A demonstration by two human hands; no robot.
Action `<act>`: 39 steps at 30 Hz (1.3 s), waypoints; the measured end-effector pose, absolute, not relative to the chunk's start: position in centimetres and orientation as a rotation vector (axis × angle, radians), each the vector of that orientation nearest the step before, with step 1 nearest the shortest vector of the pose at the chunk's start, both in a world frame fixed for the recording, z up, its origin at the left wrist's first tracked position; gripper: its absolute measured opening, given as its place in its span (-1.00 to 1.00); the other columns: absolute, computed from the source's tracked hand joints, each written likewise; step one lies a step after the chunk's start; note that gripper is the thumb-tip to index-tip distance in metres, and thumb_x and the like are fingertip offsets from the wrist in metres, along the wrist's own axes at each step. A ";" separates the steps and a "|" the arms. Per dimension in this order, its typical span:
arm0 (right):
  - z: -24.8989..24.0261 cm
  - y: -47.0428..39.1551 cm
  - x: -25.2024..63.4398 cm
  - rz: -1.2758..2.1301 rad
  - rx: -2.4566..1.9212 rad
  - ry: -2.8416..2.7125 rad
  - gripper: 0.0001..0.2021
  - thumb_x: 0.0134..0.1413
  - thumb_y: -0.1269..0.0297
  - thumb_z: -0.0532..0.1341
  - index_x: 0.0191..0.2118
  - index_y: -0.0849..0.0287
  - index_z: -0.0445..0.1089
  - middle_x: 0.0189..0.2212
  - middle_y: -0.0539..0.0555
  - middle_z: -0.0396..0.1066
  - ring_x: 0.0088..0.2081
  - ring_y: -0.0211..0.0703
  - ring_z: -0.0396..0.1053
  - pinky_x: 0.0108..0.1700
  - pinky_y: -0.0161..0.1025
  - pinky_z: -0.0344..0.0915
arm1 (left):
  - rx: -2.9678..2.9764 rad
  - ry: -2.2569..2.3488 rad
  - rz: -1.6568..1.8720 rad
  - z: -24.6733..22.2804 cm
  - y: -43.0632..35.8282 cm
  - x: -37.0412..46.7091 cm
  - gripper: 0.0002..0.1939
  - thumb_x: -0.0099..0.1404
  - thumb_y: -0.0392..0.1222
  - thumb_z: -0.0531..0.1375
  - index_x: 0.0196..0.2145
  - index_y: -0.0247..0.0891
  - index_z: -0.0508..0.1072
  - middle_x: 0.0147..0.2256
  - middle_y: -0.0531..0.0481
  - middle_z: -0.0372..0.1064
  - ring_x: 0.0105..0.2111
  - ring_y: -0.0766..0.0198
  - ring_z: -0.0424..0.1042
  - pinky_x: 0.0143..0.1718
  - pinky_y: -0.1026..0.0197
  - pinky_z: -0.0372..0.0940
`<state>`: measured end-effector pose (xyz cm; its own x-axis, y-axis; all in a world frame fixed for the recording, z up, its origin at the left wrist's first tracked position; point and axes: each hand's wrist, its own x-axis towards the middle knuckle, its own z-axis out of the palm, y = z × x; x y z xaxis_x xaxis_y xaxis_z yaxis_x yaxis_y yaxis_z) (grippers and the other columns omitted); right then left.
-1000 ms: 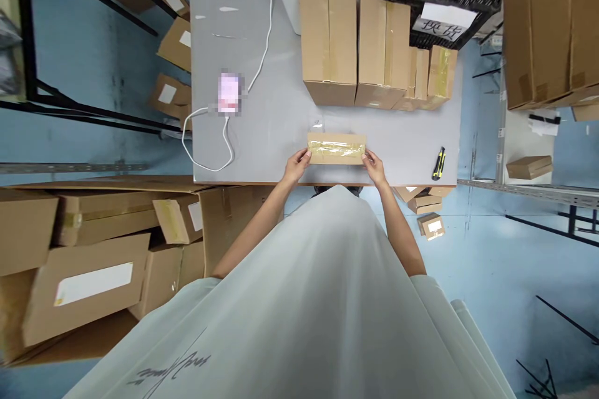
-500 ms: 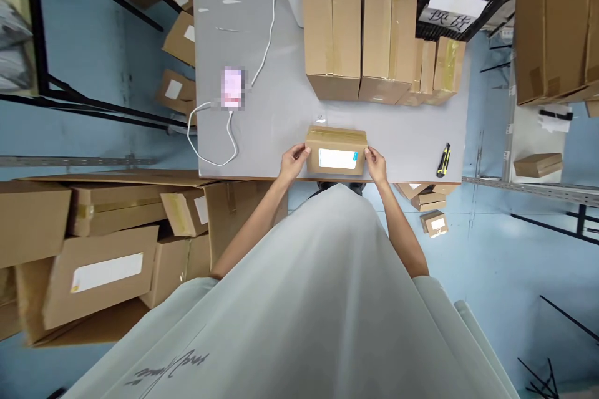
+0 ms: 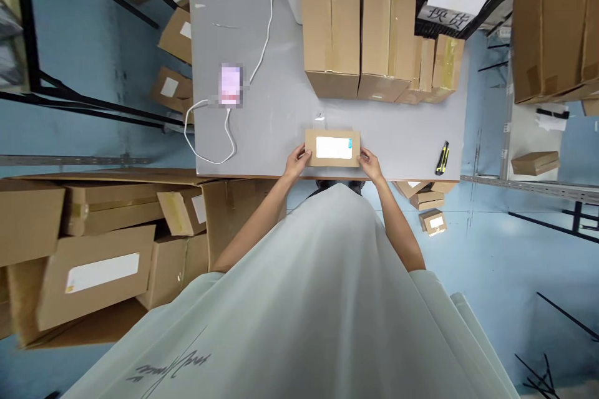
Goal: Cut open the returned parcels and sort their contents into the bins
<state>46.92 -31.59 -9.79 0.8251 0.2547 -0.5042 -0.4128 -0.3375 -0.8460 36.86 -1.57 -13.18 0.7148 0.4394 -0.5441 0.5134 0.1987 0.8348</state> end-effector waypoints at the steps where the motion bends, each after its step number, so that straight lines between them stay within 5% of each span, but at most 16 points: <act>1: -9.7 -31.7 46.5 0.718 -1.773 0.132 -0.12 0.14 -0.28 0.50 0.39 0.27 0.57 0.46 0.41 0.53 0.48 0.33 0.51 0.59 0.27 0.36 | 1.418 0.867 -0.092 -13.2 -1.8 36.2 -0.32 0.36 0.20 0.49 0.28 -0.23 0.65 0.35 -0.42 0.59 0.39 -0.22 0.57 0.49 -0.37 0.41; 8: -8.3 -32.4 44.4 0.749 -1.749 0.097 0.04 -0.11 -0.36 0.65 0.40 0.15 0.54 0.39 0.39 0.59 0.44 0.39 0.53 0.57 0.35 0.39 | 1.430 0.715 -0.159 -12.4 -2.7 32.6 -0.34 0.44 0.25 0.39 0.37 -0.04 0.61 0.33 -0.27 0.61 0.34 -0.15 0.59 0.34 -0.26 0.56; 13: -7.2 -33.8 46.0 0.596 -1.866 0.083 -0.05 0.08 -0.50 0.46 0.34 0.18 0.61 0.17 0.36 0.72 0.24 0.34 0.65 0.42 0.33 0.54 | 1.584 0.659 -0.036 -10.9 -1.4 33.9 -0.21 0.43 0.37 0.40 0.41 -0.16 0.60 0.31 -0.32 0.62 0.23 -0.11 0.63 0.27 -0.15 0.57; 18: -7.3 -33.3 48.0 0.546 -1.974 0.053 -0.23 0.15 -0.36 0.43 0.25 0.16 0.69 0.07 0.27 0.77 0.15 0.29 0.69 0.44 0.30 0.51 | 1.634 0.626 -0.028 -11.1 -0.7 36.0 -0.24 0.37 0.36 0.46 0.31 -0.19 0.67 0.19 -0.29 0.70 0.14 -0.08 0.67 0.26 -0.14 0.56; 30: -8.0 -34.1 50.0 0.334 -2.068 0.195 -0.32 0.37 -0.33 0.26 0.16 0.22 0.69 0.18 0.41 0.72 0.30 0.36 0.61 0.52 0.36 0.41 | 1.804 0.436 0.077 -6.5 -4.2 37.9 -0.49 0.56 0.17 0.39 0.28 -0.15 0.72 0.13 -0.20 0.66 0.18 -0.01 0.67 0.33 -0.09 0.56; 34: -6.6 -35.5 50.3 0.225 -2.190 0.145 -0.24 0.40 -0.35 0.29 0.36 0.22 0.58 0.33 0.46 0.59 0.41 0.39 0.51 0.56 0.43 0.34 | 1.895 0.192 0.109 -3.8 -7.1 39.5 -0.63 0.64 0.04 0.31 0.24 -0.08 0.76 0.26 -0.17 0.68 0.33 -0.03 0.62 0.49 -0.18 0.45; 39: -3.3 -34.7 49.2 0.259 -2.056 -0.190 -0.05 0.31 -0.49 0.40 0.59 -0.03 0.39 0.59 0.29 0.35 0.64 0.34 0.25 0.66 0.33 0.24 | 1.841 0.006 0.047 -3.1 -9.6 41.7 -0.69 0.66 0.00 0.25 0.08 -0.04 0.81 0.16 -0.10 0.76 0.40 -0.08 0.58 0.57 -0.35 0.36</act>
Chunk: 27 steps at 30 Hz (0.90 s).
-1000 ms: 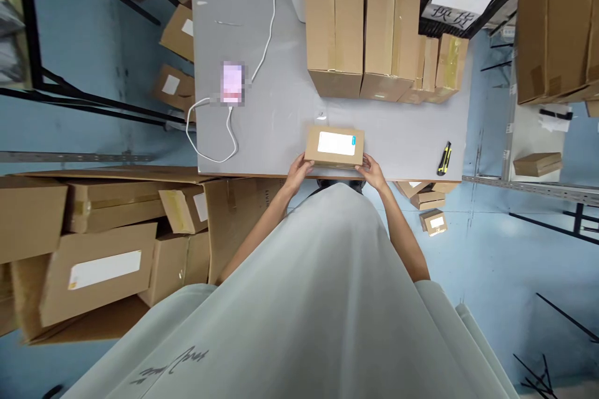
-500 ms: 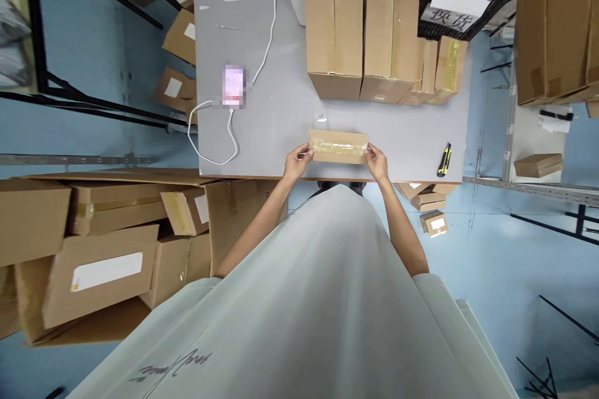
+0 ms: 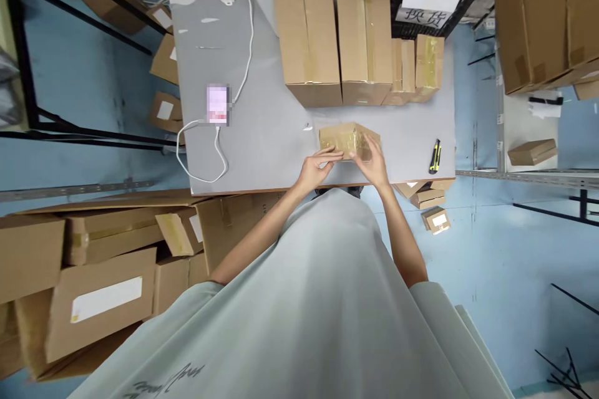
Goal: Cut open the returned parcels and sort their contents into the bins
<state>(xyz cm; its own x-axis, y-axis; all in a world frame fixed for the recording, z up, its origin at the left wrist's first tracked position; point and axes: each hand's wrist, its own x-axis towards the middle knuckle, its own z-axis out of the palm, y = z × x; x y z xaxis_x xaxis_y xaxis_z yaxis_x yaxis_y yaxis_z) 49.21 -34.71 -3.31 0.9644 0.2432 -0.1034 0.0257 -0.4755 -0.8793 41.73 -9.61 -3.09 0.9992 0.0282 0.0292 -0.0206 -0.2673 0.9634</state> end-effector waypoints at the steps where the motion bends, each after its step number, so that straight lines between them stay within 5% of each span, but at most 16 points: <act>1: -2.8 -34.6 49.1 0.270 -2.031 -0.202 -0.01 0.28 -0.51 0.41 0.61 -0.04 0.37 0.60 0.27 0.34 0.65 0.34 0.23 0.67 0.30 0.22 | 1.835 0.046 0.059 -3.3 -9.9 42.1 -0.70 0.65 0.01 0.27 0.10 -0.04 0.80 0.21 -0.10 0.74 0.41 -0.09 0.57 0.58 -0.35 0.35; 4: -2.1 -34.8 49.3 0.291 -1.977 -0.143 0.03 0.28 -0.52 0.41 0.67 -0.06 0.30 0.61 0.23 0.34 0.65 0.30 0.25 0.69 0.25 0.20 | 1.773 0.335 0.086 -4.6 -10.6 43.2 -0.49 0.53 0.11 0.42 0.32 -0.10 0.67 0.45 -0.21 0.54 0.47 -0.17 0.50 0.52 -0.32 0.42; 7: -1.9 -36.0 49.6 0.322 -1.921 -0.070 0.07 0.32 -0.50 0.39 0.73 -0.11 0.17 0.61 0.15 0.35 0.65 0.23 0.26 0.69 0.22 0.23 | 1.612 0.413 -0.081 -5.7 -11.1 44.0 -0.22 0.41 0.21 0.51 0.42 -0.22 0.56 0.45 -0.38 0.51 0.39 -0.26 0.57 0.41 -0.31 0.53; 13: -2.2 -36.5 48.9 0.418 -1.695 -0.009 0.25 0.22 -0.59 0.41 0.76 0.05 0.09 0.65 0.24 0.28 0.64 0.30 0.30 0.69 0.20 0.25 | 1.636 0.349 -0.072 -4.9 -10.1 43.0 -0.30 0.48 0.25 0.42 0.41 -0.15 0.58 0.43 -0.28 0.55 0.23 -0.14 0.68 0.29 -0.20 0.62; 22: -4.8 -32.1 46.7 0.535 -1.630 -0.050 0.28 0.21 -0.66 0.34 0.79 -0.02 0.00 0.72 0.20 0.12 0.68 0.29 0.21 0.71 0.21 0.18 | 1.600 0.430 -0.081 -5.9 -5.3 39.9 -0.14 0.41 0.46 0.41 0.43 -0.14 0.57 0.46 -0.34 0.51 0.26 -0.18 0.66 0.27 -0.22 0.61; 27: -4.2 -32.6 48.1 0.618 -1.628 -0.106 0.45 -0.01 -0.55 0.58 0.79 0.02 0.00 0.72 0.25 0.12 0.66 0.36 0.25 0.70 0.24 0.20 | 1.565 0.435 -0.067 -6.0 -5.6 39.4 -0.09 0.38 0.42 0.45 0.49 -0.12 0.52 0.50 -0.34 0.45 0.29 -0.21 0.64 0.29 -0.25 0.59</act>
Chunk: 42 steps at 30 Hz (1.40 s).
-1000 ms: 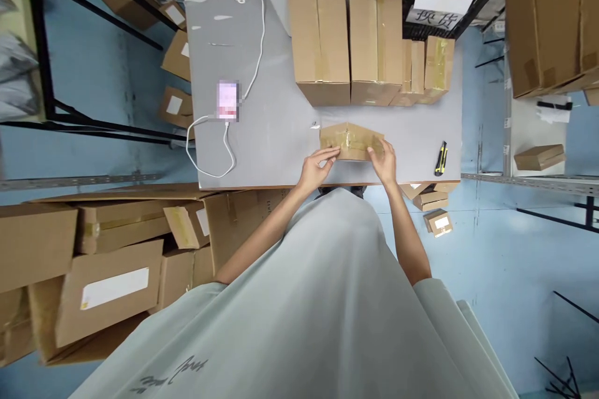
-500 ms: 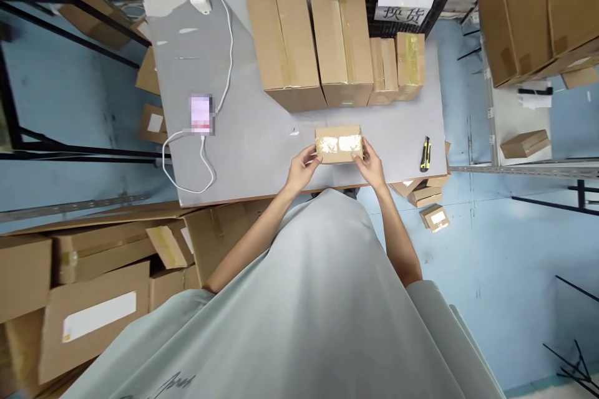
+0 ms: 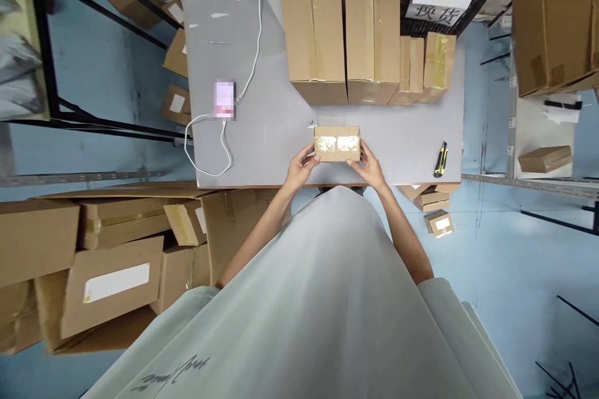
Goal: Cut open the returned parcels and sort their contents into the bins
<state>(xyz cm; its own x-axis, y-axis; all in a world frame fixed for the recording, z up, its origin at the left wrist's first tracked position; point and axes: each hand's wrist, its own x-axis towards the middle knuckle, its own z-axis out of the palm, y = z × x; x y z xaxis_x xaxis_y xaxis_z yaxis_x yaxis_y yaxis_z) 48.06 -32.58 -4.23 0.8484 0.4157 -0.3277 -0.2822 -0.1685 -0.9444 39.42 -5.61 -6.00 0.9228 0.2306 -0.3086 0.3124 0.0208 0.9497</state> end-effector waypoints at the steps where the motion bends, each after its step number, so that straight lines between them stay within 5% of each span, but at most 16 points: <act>1: -4.0 -32.7 48.1 0.622 -1.632 -0.110 0.47 -0.06 -0.52 0.61 0.79 0.03 0.01 0.71 0.25 0.14 0.65 0.37 0.26 0.70 0.24 0.21 | 1.561 0.429 -0.070 -5.8 -5.6 39.3 -0.06 0.34 0.39 0.50 0.50 -0.11 0.51 0.49 -0.33 0.46 0.28 -0.20 0.64 0.29 -0.25 0.60; 5: -2.9 -32.1 47.4 0.574 -1.690 -0.073 0.41 -0.05 -0.53 0.60 0.75 0.06 0.13 0.60 0.29 0.35 0.52 0.34 0.46 0.62 0.21 0.38 | 1.574 0.424 -0.051 -5.1 -4.7 38.6 0.00 0.20 0.33 0.62 0.47 -0.10 0.54 0.41 -0.29 0.55 0.22 -0.12 0.66 0.29 -0.22 0.61; 11: -4.1 -28.7 47.5 0.565 -1.976 0.014 -0.12 0.30 -0.59 0.32 0.45 -0.05 0.57 0.09 0.17 0.79 0.15 0.29 0.75 0.44 0.28 0.54 | 1.579 0.560 0.079 -6.4 -3.3 39.4 -0.21 0.31 0.48 0.51 0.22 -0.18 0.71 0.28 -0.28 0.66 0.25 -0.13 0.67 0.39 -0.23 0.55; 18: -8.8 -27.2 49.4 0.591 -1.878 0.010 -0.02 0.22 -0.56 0.37 0.40 0.23 0.59 0.40 0.40 0.59 0.42 0.33 0.57 0.56 0.20 0.43 | 1.530 0.560 -0.047 -10.7 -1.5 41.1 -0.26 0.38 0.32 0.46 0.30 -0.22 0.65 0.39 -0.35 0.58 0.40 -0.17 0.58 0.52 -0.30 0.40; 27: -9.2 -30.5 42.1 0.978 -1.658 0.020 0.19 -0.21 -0.36 0.67 0.50 0.17 0.50 0.46 0.35 0.53 0.47 0.37 0.48 0.56 0.37 0.38 | 1.503 0.528 -0.320 -11.0 -2.4 34.0 -0.13 0.19 0.39 0.53 0.23 -0.30 0.63 0.27 -0.50 0.62 0.32 -0.29 0.62 0.42 -0.41 0.47; 33: -6.2 -31.1 42.1 0.766 -1.787 0.003 0.03 0.01 -0.54 0.51 0.44 0.07 0.60 0.22 0.25 0.61 0.16 0.18 0.61 0.37 0.24 0.58 | 1.582 0.471 -0.193 -8.6 -2.0 32.8 -0.04 0.14 0.36 0.59 0.35 -0.19 0.60 0.24 -0.32 0.61 0.00 0.03 0.67 0.07 -0.08 0.67; 37: -3.7 -30.9 45.3 0.593 -1.922 -0.150 -0.12 0.26 -0.68 0.25 0.15 0.06 0.77 -0.05 0.20 0.62 0.04 0.18 0.60 0.30 0.16 0.60 | 1.723 0.415 -0.090 -7.0 -0.6 34.7 -0.24 0.40 0.46 0.39 0.27 -0.17 0.70 0.08 -0.23 0.61 -0.05 0.07 0.64 0.09 -0.01 0.62; 42: -3.1 -29.6 48.0 0.540 -2.070 -0.191 -0.04 0.24 -0.81 0.07 -0.21 0.04 0.78 -0.31 0.16 0.59 -0.15 0.16 0.57 0.25 0.17 0.57 | 1.731 0.459 -0.068 -7.0 -0.7 37.3 -0.24 0.42 0.53 0.36 0.17 -0.20 0.76 -0.01 -0.22 0.63 -0.08 0.03 0.62 0.13 -0.06 0.60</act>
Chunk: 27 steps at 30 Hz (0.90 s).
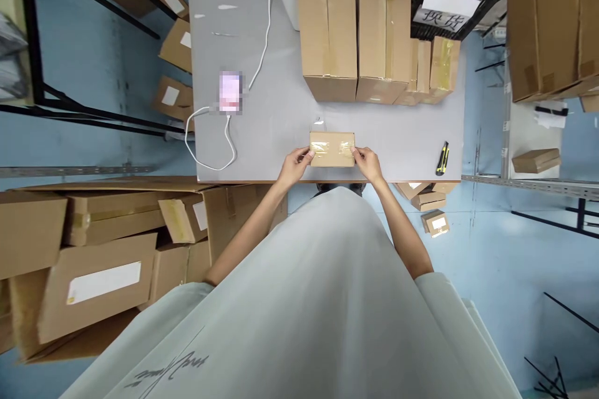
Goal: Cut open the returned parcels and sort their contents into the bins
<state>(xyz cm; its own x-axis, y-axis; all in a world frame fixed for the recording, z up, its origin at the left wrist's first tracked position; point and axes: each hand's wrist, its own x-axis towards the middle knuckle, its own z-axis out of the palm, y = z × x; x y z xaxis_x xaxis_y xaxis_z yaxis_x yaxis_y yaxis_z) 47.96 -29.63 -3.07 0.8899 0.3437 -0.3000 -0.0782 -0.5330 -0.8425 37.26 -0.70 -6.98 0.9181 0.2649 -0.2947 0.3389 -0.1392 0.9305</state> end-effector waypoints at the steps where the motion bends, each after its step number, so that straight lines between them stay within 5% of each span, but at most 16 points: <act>1: -3.3 -29.5 48.1 0.526 -2.074 -0.176 -0.03 0.22 -0.82 0.07 -0.21 0.04 0.78 -0.31 0.16 0.61 -0.16 0.16 0.57 0.24 0.17 0.57 | 1.721 0.477 -0.055 -7.2 -0.9 37.5 -0.25 0.41 0.53 0.37 0.16 -0.20 0.76 0.00 -0.22 0.64 -0.08 0.03 0.63 0.14 -0.07 0.60; 7: -4.2 -29.3 47.0 0.529 -1.959 -0.038 0.02 0.09 -0.82 0.21 0.04 0.12 0.76 0.06 0.30 0.71 0.10 0.28 0.66 0.39 0.25 0.56 | 1.638 0.544 -0.044 -7.5 -1.8 36.9 -0.18 0.38 0.51 0.39 0.24 -0.25 0.68 0.24 -0.38 0.60 0.07 -0.07 0.68 0.19 -0.17 0.61; 13: -3.1 -29.6 45.0 0.700 -1.726 -0.064 0.14 -0.06 -0.57 0.56 0.50 0.05 0.50 0.49 0.31 0.48 0.36 0.32 0.59 0.45 0.26 0.56 | 1.507 0.364 -0.146 -5.7 -2.8 35.9 -0.02 0.26 0.40 0.56 0.45 -0.15 0.52 0.47 -0.35 0.46 0.37 -0.23 0.57 0.44 -0.32 0.48; 16: -2.8 -30.6 44.9 0.704 -1.651 -0.065 0.03 0.03 -0.53 0.55 0.46 0.05 0.54 0.47 0.25 0.53 0.43 0.32 0.53 0.56 0.26 0.44 | 1.586 0.335 -0.101 -4.2 -3.3 35.8 0.03 0.23 0.37 0.60 0.50 -0.11 0.49 0.47 -0.32 0.42 0.40 -0.20 0.55 0.49 -0.29 0.45; 21: -4.8 -31.5 45.8 0.718 -1.554 0.085 -0.02 0.04 -0.60 0.46 0.33 0.08 0.60 0.39 0.25 0.61 0.47 0.31 0.51 0.59 0.27 0.38 | 1.727 0.211 -0.078 -2.3 -3.8 37.0 -0.22 0.35 0.28 0.54 0.42 -0.01 0.61 0.49 -0.23 0.41 0.51 -0.19 0.42 0.50 -0.24 0.44; 27: -6.7 -32.6 48.2 0.366 -1.865 0.230 0.00 0.26 -0.57 0.27 0.51 0.13 0.43 0.60 0.37 0.33 0.62 0.32 0.27 0.65 0.30 0.25 | 1.751 0.296 -0.119 -5.7 -3.4 39.6 -0.33 0.39 0.14 0.50 0.37 -0.09 0.63 0.42 -0.28 0.53 0.41 -0.21 0.54 0.48 -0.30 0.44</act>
<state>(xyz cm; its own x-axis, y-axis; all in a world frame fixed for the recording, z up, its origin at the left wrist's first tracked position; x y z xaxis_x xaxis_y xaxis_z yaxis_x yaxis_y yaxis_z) 48.18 -32.64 -6.70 0.9317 0.0237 -0.3626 -0.3369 -0.3173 -0.8865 39.59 -3.43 -5.69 0.9612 0.1321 -0.2422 0.2631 -0.1743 0.9489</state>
